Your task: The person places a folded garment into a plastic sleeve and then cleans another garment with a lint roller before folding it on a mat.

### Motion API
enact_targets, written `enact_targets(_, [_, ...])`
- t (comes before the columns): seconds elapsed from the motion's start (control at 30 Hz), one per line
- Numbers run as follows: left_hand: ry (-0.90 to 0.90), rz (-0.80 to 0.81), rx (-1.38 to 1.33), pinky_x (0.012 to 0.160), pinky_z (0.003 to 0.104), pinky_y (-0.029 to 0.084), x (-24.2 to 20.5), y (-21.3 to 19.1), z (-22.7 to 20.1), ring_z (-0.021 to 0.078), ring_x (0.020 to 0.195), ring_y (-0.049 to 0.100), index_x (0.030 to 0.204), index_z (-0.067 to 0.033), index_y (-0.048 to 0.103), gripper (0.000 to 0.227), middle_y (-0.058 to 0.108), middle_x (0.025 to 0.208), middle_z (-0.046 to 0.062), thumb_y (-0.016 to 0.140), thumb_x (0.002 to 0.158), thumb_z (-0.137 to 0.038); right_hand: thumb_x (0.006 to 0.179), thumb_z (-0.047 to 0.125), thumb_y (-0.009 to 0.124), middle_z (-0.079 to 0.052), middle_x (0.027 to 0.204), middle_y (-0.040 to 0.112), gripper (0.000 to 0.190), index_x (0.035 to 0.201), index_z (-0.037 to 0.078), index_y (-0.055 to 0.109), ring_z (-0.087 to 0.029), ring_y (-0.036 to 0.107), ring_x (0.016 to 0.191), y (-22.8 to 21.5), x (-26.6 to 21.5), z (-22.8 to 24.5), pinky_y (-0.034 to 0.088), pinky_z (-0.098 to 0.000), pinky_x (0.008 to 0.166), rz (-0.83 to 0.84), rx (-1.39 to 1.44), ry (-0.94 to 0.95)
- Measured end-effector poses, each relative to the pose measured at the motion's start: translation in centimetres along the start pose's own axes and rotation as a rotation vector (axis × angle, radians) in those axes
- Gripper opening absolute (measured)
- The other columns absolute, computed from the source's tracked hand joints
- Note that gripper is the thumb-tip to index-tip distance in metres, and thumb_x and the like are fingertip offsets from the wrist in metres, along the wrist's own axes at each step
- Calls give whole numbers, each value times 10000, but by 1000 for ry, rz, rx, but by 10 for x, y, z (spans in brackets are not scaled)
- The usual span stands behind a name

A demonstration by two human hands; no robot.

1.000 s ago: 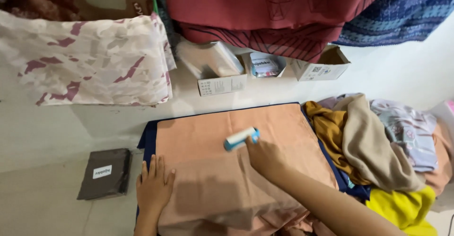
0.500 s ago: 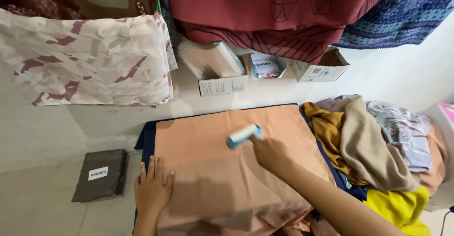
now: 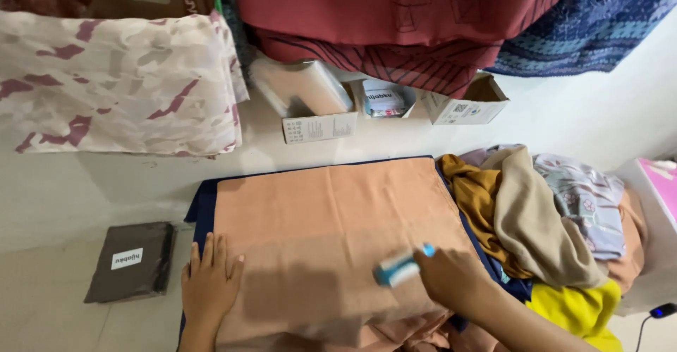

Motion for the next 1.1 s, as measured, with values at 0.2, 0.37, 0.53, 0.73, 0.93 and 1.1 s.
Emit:
enact_targets(0.2, [-42,213,17,1147,477,327,5,4,2,317,1545,290,1585,-236,341,751,311,1685,6,343,948,-635,1011,178,401,-122,734,709,255,1224,86,505,-312,717,642,-12,98,10,563,-458,563,-289,129,108])
enact_targets(0.37, [-110,369,67,1188,450,308,9,11,6,267,1573,232,1606,-299,254,759,231,1705,-73,293,941,-664,942,181,517,-148,646,658,568,1482,41,410,-253,609,421,1,180,1,463,-369,360,-591,-64,145])
enact_targets(0.53, [-39,218,36,1149,489,361,11,21,10,335,1538,321,1581,-260,339,756,327,1678,-10,362,927,-639,933,176,519,-145,735,694,494,1402,32,453,-295,662,502,-5,178,0,497,-391,419,-572,-18,134])
enact_targets(0.73, [-23,196,14,1143,494,359,5,11,7,348,1527,342,1580,-242,365,764,363,1664,21,383,925,-633,997,199,424,-139,736,715,238,1187,98,526,-331,710,596,-19,78,-1,557,-446,523,-256,60,129])
enact_targets(0.93, [-45,200,34,1138,478,379,7,10,7,326,1522,369,1581,-263,374,758,369,1668,-14,368,925,-643,893,223,541,-131,728,715,197,1062,144,605,-361,695,606,3,-14,-16,544,-458,550,-174,-16,21])
enact_targets(1.1, [17,39,69,1109,453,448,5,22,11,350,1497,450,1568,-240,442,762,457,1641,7,429,901,-610,877,263,596,-128,791,723,210,1027,116,591,-363,707,662,8,-33,-17,560,-459,577,33,-14,75])
Point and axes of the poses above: each hand's wrist, its own x-axis towards the middle knuckle, its own y-axis out of the palm, z = x × y, the point moved 6 cm from there along x, towards the middle knuckle
